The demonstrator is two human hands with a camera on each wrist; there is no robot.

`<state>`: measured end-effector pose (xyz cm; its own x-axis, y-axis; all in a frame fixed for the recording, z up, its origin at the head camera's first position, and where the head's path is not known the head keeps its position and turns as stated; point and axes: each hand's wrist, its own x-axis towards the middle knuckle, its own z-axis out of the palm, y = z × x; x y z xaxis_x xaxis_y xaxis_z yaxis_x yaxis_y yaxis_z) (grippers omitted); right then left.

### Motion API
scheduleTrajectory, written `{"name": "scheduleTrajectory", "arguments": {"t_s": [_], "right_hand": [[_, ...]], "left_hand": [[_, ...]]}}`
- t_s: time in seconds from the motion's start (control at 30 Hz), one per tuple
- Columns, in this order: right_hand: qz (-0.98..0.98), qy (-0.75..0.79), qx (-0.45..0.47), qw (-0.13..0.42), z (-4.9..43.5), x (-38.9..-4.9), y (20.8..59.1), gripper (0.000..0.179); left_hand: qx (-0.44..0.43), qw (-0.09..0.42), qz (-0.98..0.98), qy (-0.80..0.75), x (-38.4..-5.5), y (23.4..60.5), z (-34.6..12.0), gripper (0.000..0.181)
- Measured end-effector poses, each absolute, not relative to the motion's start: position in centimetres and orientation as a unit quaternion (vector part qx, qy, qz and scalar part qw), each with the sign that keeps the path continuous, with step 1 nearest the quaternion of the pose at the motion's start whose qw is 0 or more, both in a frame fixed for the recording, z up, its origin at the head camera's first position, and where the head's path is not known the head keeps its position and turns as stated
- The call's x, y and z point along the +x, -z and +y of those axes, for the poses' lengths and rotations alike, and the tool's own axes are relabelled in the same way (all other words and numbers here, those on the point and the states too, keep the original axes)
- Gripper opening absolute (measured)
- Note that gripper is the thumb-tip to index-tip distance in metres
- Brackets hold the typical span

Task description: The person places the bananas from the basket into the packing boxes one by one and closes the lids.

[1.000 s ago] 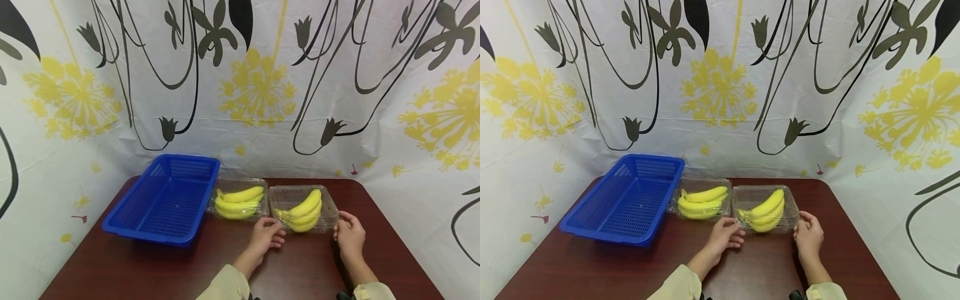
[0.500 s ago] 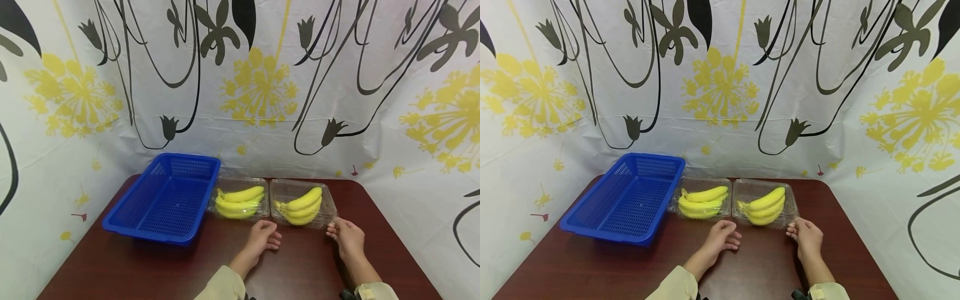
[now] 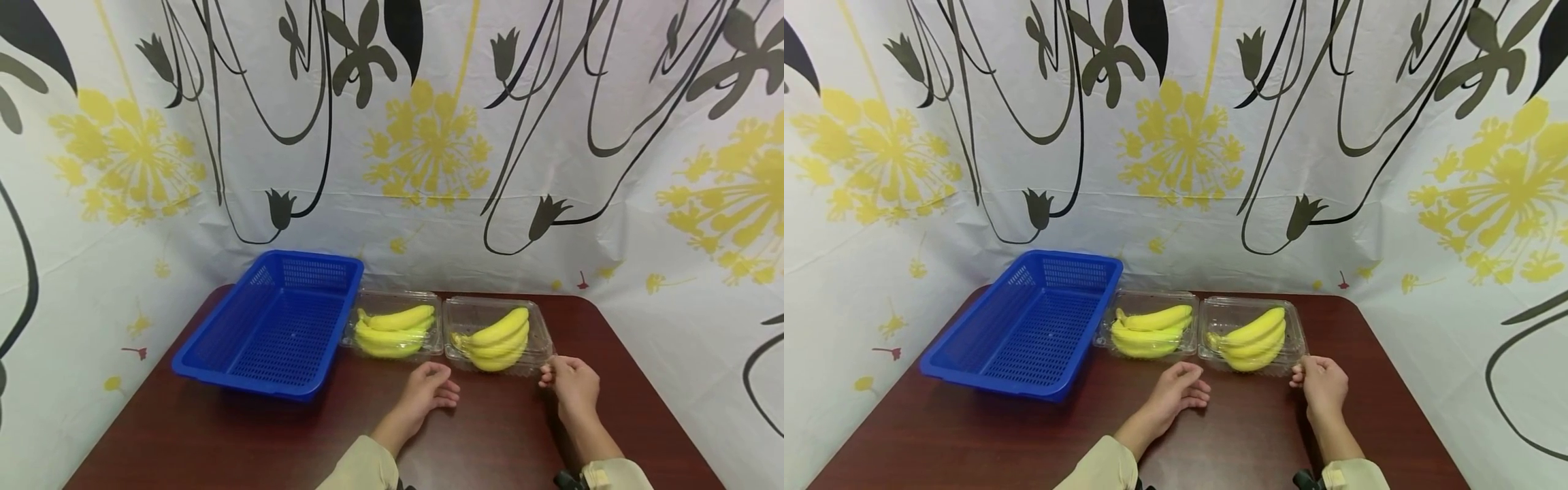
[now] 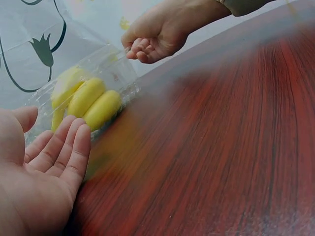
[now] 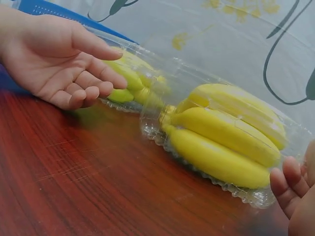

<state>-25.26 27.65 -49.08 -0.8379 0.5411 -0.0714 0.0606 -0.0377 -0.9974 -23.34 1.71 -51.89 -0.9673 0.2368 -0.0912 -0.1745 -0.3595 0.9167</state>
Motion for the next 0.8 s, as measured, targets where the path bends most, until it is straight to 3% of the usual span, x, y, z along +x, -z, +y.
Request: {"name": "scheduleTrajectory", "arguments": {"t_s": [0.37, 0.63, 0.8], "right_hand": [[-0.606, -0.735, -0.234, 0.193, 27.98, -25.12, 49.21, 0.008], [-0.607, -0.743, -0.229, 0.167, 28.24, -24.64, 48.91, 0.021], [-0.587, -0.75, -0.241, 0.187, 28.13, -24.54, 48.72, 0.019]], "left_hand": [[0.041, 0.13, 0.543, -0.829, -23.33, 51.93, 1.63, 0.026], [0.037, 0.13, 0.547, -0.827, -23.33, 51.93, 1.61, 0.022], [0.042, 0.125, 0.559, -0.819, -23.23, 51.61, 1.39, 0.026]]}}
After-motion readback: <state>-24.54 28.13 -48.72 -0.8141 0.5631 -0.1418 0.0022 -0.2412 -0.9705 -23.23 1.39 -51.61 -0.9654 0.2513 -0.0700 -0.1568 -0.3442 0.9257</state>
